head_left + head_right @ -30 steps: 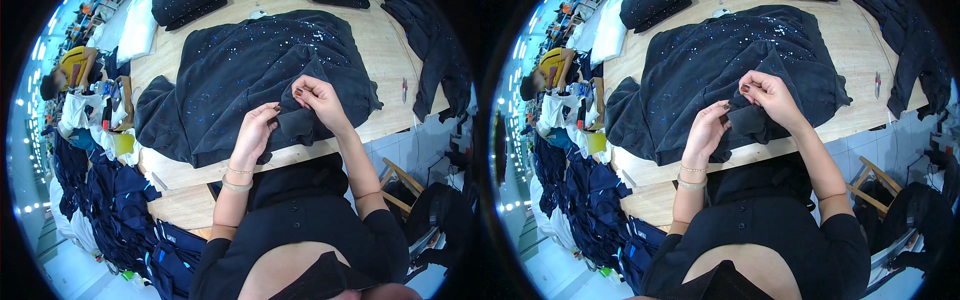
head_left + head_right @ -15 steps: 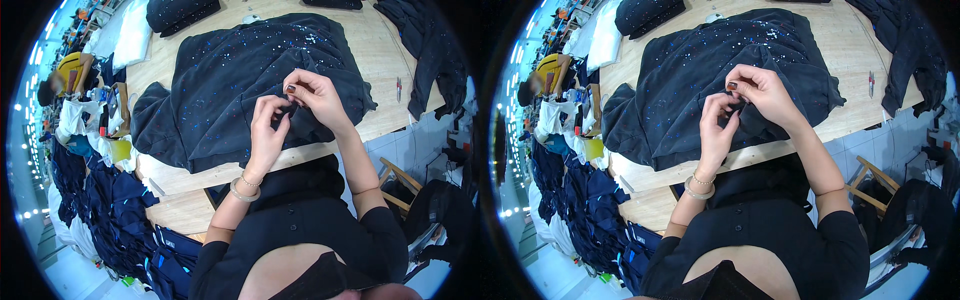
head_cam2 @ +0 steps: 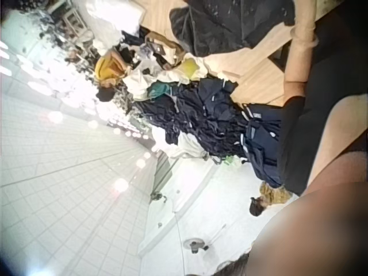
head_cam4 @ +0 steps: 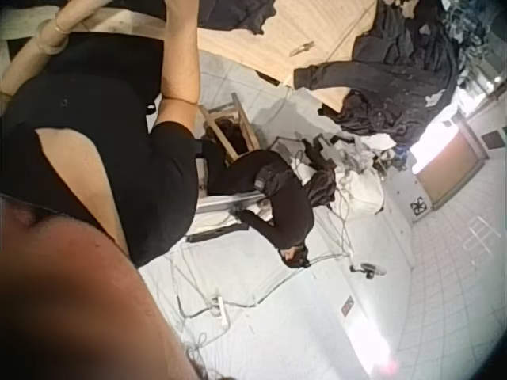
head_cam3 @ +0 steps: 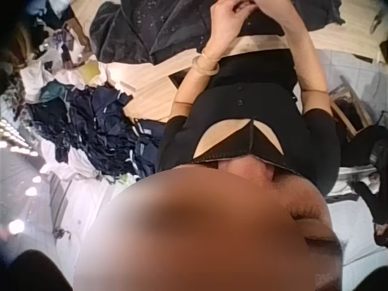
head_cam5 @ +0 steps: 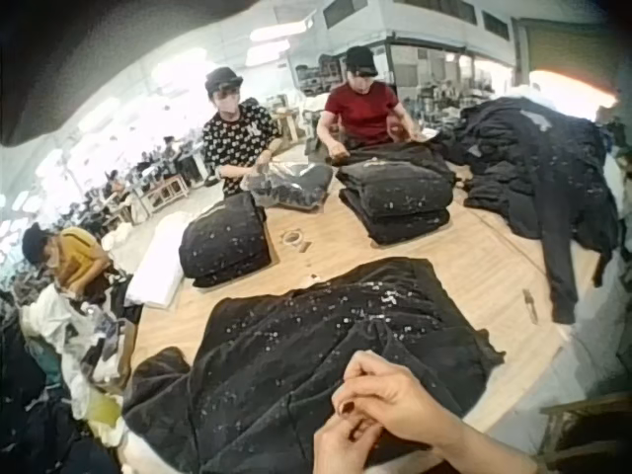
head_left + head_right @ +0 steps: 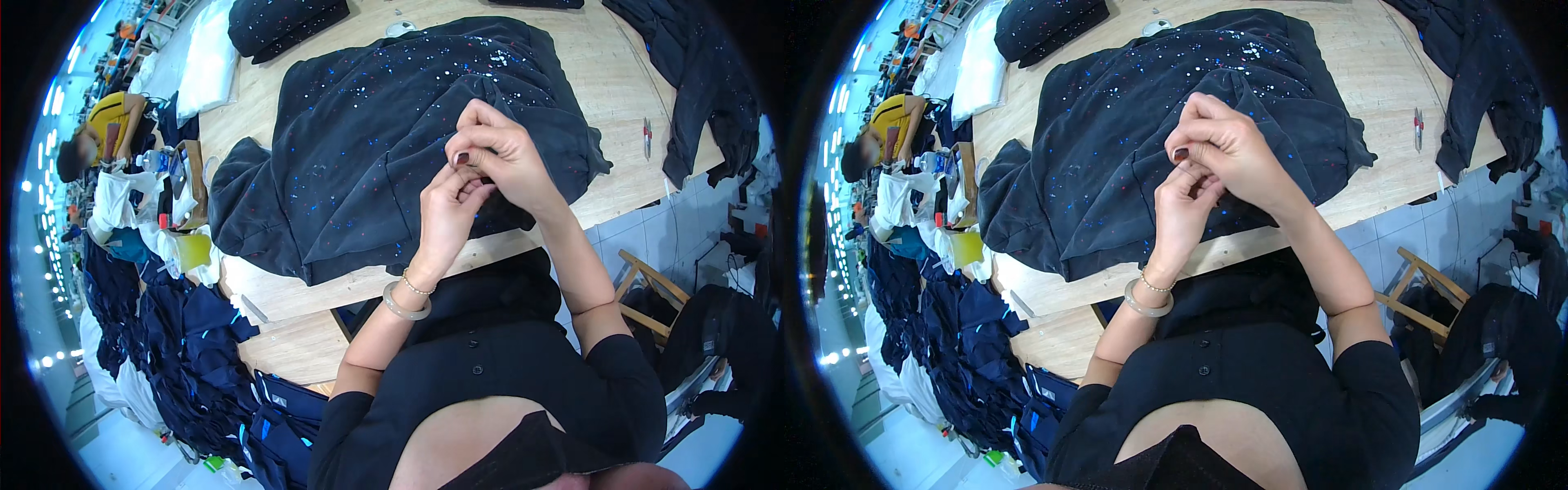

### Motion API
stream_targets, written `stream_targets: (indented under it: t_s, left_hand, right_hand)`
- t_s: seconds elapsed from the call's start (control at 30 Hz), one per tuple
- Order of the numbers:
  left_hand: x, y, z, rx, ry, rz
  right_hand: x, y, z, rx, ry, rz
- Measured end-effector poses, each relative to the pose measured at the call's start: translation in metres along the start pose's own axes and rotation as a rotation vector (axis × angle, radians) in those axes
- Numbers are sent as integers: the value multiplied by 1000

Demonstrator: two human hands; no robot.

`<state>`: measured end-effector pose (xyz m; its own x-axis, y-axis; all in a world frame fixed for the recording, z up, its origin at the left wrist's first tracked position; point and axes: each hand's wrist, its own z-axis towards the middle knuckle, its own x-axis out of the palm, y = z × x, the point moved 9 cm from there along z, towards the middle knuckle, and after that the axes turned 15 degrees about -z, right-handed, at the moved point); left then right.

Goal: Folding and inspecting black hoodies with paint-splatter patterns on a large work table in a garment factory.

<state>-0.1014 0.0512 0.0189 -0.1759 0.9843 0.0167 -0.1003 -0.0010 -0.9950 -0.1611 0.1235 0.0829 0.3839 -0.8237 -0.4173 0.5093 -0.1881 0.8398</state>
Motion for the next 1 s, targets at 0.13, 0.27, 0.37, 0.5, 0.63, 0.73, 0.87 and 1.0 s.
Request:
stream_targets:
  t_s: [0.13,0.27,0.37,0.5,0.63,0.73,0.87,1.0]
  left_hand:
    - [6,14,1,-115,53,-206]
    - [-8,9,0,-35,23,-215]
    - [-15,6,-3,-12,6,-225]
    - [-8,4,0,25,40,-176]
    - [-7,3,0,11,3,-212]
    - [-3,1,1,8,11,-256]
    - [-5,2,1,16,-10,-209]
    - [-10,0,-1,29,-20,-151]
  right_hand:
    - [-12,-14,-1,95,46,112]
    - [-57,-38,-3,218,-82,77]
    - [-177,-113,-39,356,-588,-421]
    - [-300,-235,-174,1328,-711,-1451]
    - [-308,-252,-188,1065,-711,-1533]
    - [-333,-275,-190,995,-575,-1347]
    - [-310,-266,-156,868,-487,-1069]
    - [-204,-153,-75,460,-298,-497]
